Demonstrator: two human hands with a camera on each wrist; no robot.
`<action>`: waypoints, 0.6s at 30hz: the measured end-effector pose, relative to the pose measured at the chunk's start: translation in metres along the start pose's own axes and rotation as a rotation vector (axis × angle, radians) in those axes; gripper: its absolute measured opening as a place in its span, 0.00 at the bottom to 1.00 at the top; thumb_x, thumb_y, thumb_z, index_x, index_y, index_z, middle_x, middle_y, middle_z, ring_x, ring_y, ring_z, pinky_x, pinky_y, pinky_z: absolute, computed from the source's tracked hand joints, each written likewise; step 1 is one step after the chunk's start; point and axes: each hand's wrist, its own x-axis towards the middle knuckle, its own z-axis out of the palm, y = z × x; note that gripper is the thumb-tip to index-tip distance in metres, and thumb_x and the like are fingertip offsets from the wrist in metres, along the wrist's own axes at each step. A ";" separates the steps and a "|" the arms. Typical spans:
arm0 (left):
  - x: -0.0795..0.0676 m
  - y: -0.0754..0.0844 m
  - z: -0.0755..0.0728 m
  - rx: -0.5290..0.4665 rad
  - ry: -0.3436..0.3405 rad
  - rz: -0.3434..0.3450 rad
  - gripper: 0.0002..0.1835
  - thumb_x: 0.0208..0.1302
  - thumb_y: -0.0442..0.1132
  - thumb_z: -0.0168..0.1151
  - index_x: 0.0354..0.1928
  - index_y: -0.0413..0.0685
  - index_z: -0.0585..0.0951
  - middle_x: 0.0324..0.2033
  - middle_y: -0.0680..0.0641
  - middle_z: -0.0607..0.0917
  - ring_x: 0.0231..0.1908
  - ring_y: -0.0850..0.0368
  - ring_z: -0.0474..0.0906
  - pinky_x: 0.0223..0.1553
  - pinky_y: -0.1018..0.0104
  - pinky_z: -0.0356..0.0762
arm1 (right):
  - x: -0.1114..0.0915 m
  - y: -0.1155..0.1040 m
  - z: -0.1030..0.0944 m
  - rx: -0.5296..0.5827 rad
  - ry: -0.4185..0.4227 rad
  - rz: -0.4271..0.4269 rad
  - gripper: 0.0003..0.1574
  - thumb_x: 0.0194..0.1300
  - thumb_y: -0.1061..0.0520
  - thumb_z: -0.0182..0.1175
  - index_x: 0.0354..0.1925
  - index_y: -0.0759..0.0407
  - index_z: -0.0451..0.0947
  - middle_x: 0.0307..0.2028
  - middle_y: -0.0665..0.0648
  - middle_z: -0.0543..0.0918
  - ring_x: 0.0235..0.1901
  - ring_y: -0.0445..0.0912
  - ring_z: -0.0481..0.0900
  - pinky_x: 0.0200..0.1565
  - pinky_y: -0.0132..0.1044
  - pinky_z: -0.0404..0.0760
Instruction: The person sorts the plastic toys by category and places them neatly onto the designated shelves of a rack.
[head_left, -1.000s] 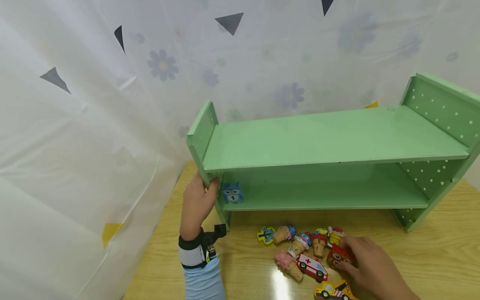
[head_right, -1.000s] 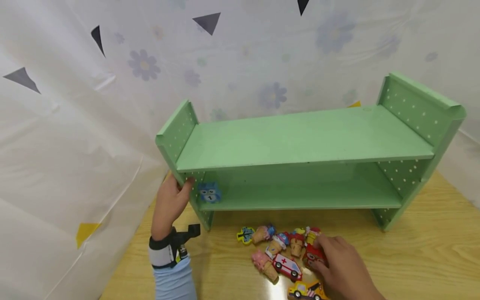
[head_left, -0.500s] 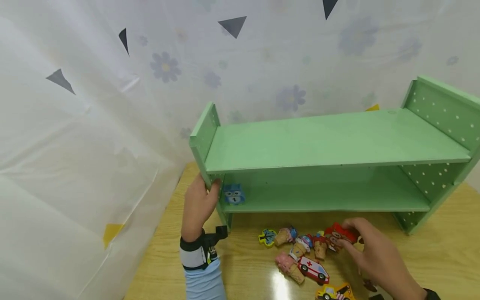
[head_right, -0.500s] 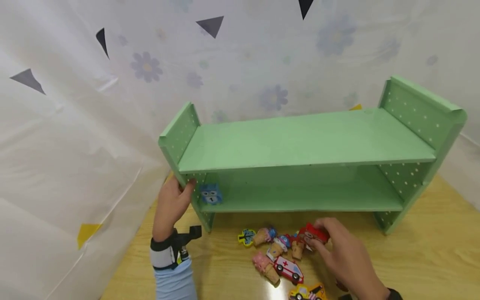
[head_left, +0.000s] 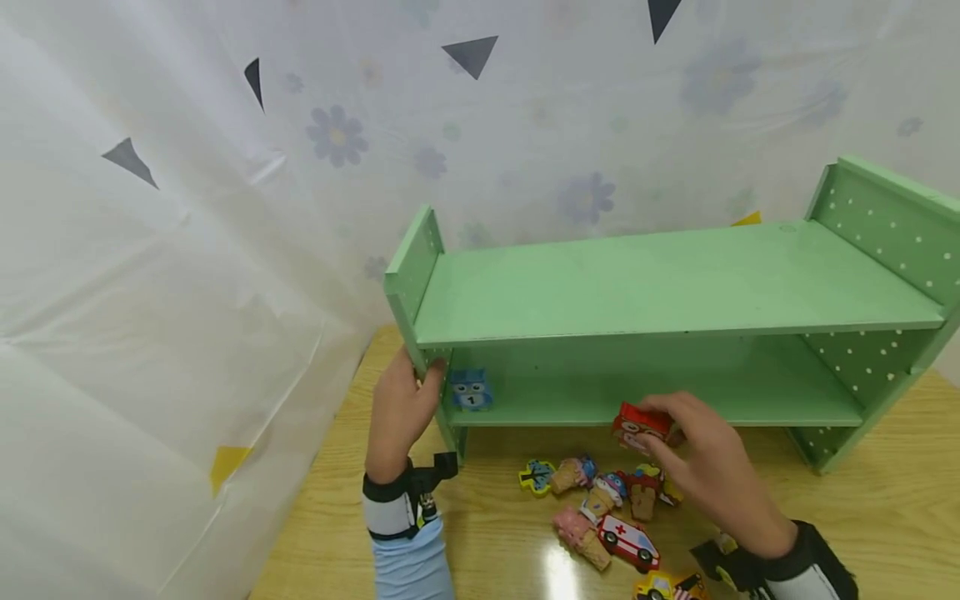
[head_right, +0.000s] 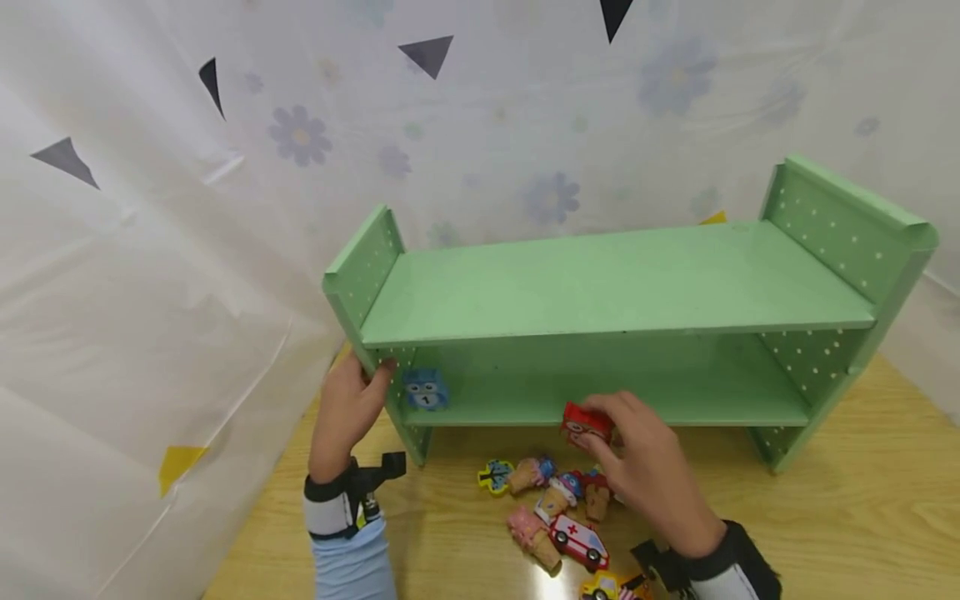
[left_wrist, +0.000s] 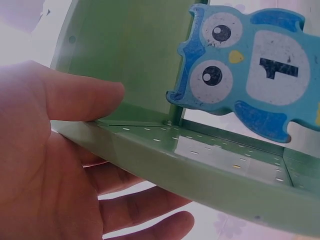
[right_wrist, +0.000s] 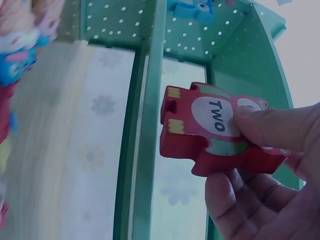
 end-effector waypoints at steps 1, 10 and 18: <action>0.000 0.000 0.000 0.001 0.001 0.000 0.13 0.69 0.43 0.53 0.49 0.44 0.76 0.35 0.43 0.81 0.31 0.49 0.75 0.32 0.53 0.74 | 0.004 -0.001 0.002 0.012 0.001 -0.011 0.31 0.40 0.68 0.74 0.46 0.60 0.76 0.37 0.52 0.80 0.33 0.38 0.74 0.29 0.36 0.78; 0.001 0.002 0.002 0.004 -0.006 0.001 0.11 0.69 0.46 0.52 0.44 0.47 0.75 0.30 0.45 0.79 0.28 0.50 0.72 0.31 0.56 0.71 | 0.028 -0.016 0.021 0.071 -0.004 -0.033 0.30 0.44 0.66 0.73 0.48 0.57 0.76 0.40 0.52 0.80 0.34 0.40 0.75 0.29 0.36 0.78; 0.000 0.000 -0.001 -0.018 -0.007 -0.002 0.14 0.70 0.48 0.51 0.51 0.49 0.75 0.37 0.45 0.81 0.32 0.50 0.74 0.34 0.54 0.73 | 0.040 -0.030 0.045 0.122 -0.063 -0.048 0.27 0.49 0.62 0.72 0.49 0.56 0.76 0.40 0.52 0.79 0.32 0.37 0.73 0.29 0.36 0.77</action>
